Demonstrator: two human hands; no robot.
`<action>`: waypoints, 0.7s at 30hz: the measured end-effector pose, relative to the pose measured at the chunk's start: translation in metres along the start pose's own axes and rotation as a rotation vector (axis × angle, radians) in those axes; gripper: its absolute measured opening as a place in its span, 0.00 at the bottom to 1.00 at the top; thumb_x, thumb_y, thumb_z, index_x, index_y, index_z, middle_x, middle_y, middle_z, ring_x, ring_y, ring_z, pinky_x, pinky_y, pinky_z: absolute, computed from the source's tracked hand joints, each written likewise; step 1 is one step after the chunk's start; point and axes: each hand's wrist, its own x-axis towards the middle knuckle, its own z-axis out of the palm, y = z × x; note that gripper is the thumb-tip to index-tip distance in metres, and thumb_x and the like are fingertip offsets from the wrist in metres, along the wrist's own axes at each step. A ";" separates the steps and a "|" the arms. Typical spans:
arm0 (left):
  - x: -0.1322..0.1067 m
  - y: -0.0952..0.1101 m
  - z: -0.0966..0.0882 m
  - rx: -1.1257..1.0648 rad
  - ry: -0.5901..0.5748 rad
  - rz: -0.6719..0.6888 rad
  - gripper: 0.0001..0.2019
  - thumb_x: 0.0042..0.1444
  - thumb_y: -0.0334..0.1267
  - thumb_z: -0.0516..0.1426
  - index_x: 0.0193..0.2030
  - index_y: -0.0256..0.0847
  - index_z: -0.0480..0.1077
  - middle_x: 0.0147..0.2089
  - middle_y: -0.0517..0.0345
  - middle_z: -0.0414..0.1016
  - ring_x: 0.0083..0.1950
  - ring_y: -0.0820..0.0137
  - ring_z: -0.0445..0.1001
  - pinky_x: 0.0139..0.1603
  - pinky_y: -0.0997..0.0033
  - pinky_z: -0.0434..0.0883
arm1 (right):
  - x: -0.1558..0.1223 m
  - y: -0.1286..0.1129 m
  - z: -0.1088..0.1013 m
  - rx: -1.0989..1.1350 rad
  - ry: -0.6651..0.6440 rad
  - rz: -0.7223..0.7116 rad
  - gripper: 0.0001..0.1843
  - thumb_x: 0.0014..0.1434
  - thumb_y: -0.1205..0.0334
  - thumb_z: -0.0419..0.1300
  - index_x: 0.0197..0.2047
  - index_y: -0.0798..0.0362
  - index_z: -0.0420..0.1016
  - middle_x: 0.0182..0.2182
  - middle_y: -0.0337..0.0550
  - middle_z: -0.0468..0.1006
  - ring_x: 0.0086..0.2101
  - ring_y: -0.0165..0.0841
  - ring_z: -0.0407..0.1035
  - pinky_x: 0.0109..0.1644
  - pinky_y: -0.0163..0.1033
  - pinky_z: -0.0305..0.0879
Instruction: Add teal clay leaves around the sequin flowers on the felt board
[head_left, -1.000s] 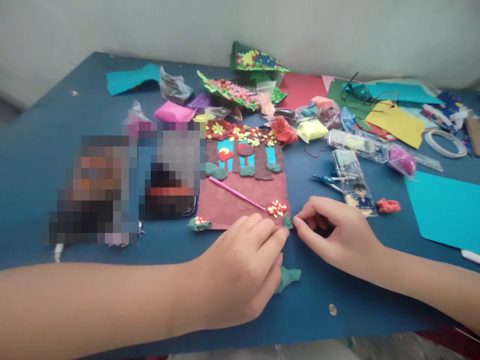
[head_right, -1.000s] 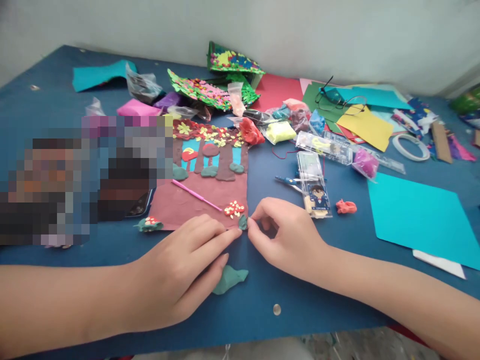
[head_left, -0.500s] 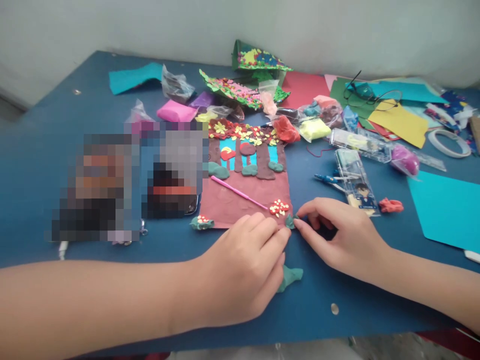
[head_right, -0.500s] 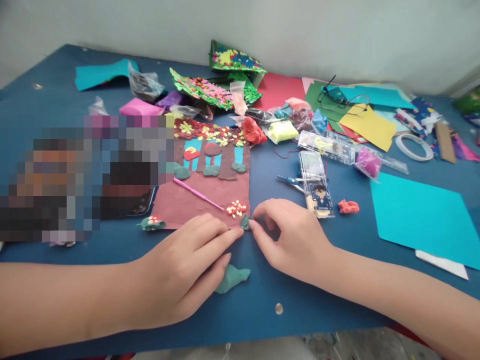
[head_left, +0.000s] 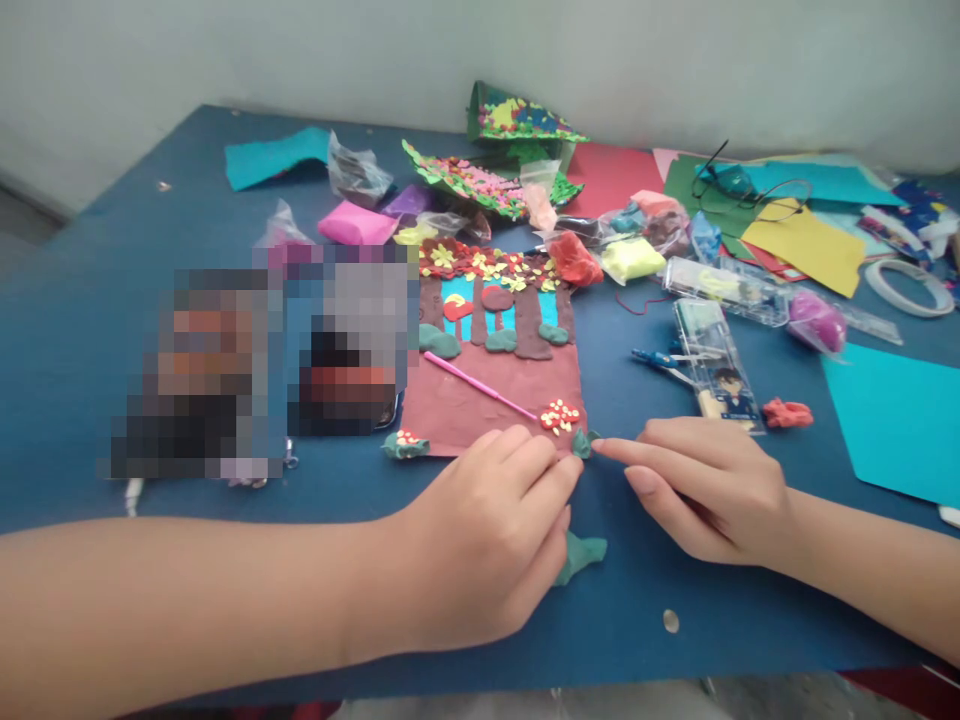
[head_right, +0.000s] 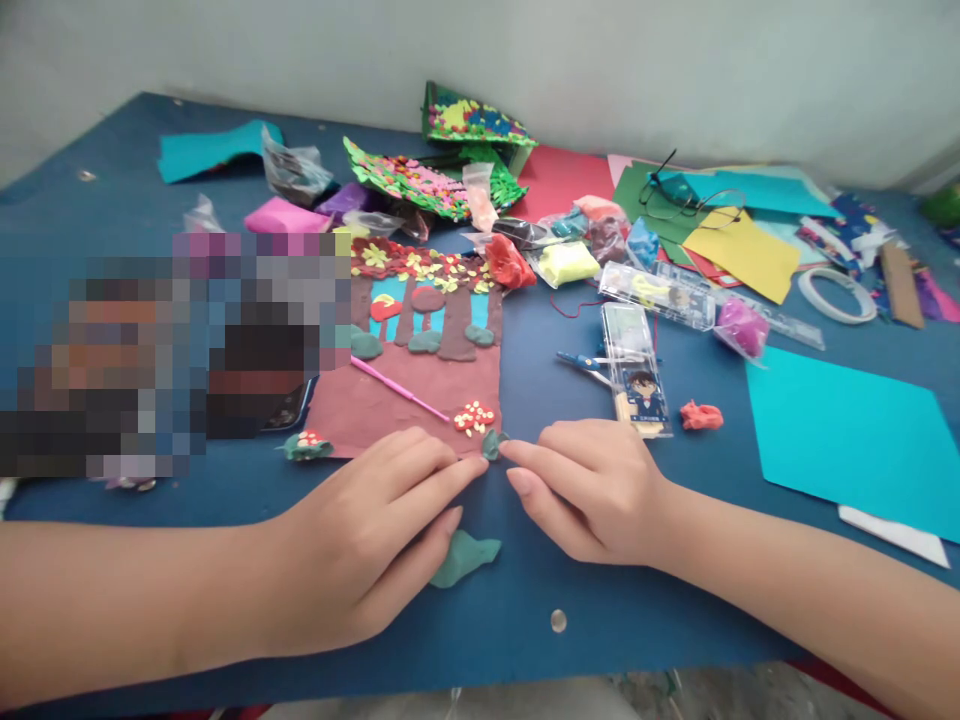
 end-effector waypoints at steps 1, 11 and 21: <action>0.000 0.000 0.000 0.001 -0.002 0.001 0.15 0.64 0.28 0.45 0.50 0.23 0.68 0.38 0.43 0.73 0.39 0.60 0.69 0.38 0.57 0.73 | 0.000 0.001 0.001 0.002 -0.010 -0.004 0.10 0.67 0.68 0.49 0.44 0.57 0.71 0.23 0.42 0.73 0.22 0.29 0.65 0.25 0.34 0.61; 0.001 0.001 -0.003 -0.006 0.000 0.015 0.13 0.64 0.28 0.46 0.43 0.27 0.71 0.37 0.44 0.73 0.38 0.61 0.69 0.37 0.60 0.71 | -0.011 0.004 0.005 0.042 0.025 -0.057 0.14 0.68 0.65 0.46 0.47 0.60 0.71 0.24 0.42 0.71 0.24 0.30 0.64 0.27 0.36 0.60; -0.003 0.001 -0.006 -0.046 -0.057 0.103 0.21 0.64 0.50 0.50 0.37 0.31 0.73 0.33 0.47 0.71 0.33 0.63 0.65 0.34 0.60 0.68 | 0.001 -0.007 -0.002 0.103 -0.200 -0.327 0.10 0.65 0.67 0.53 0.33 0.57 0.71 0.20 0.37 0.65 0.21 0.30 0.58 0.23 0.38 0.50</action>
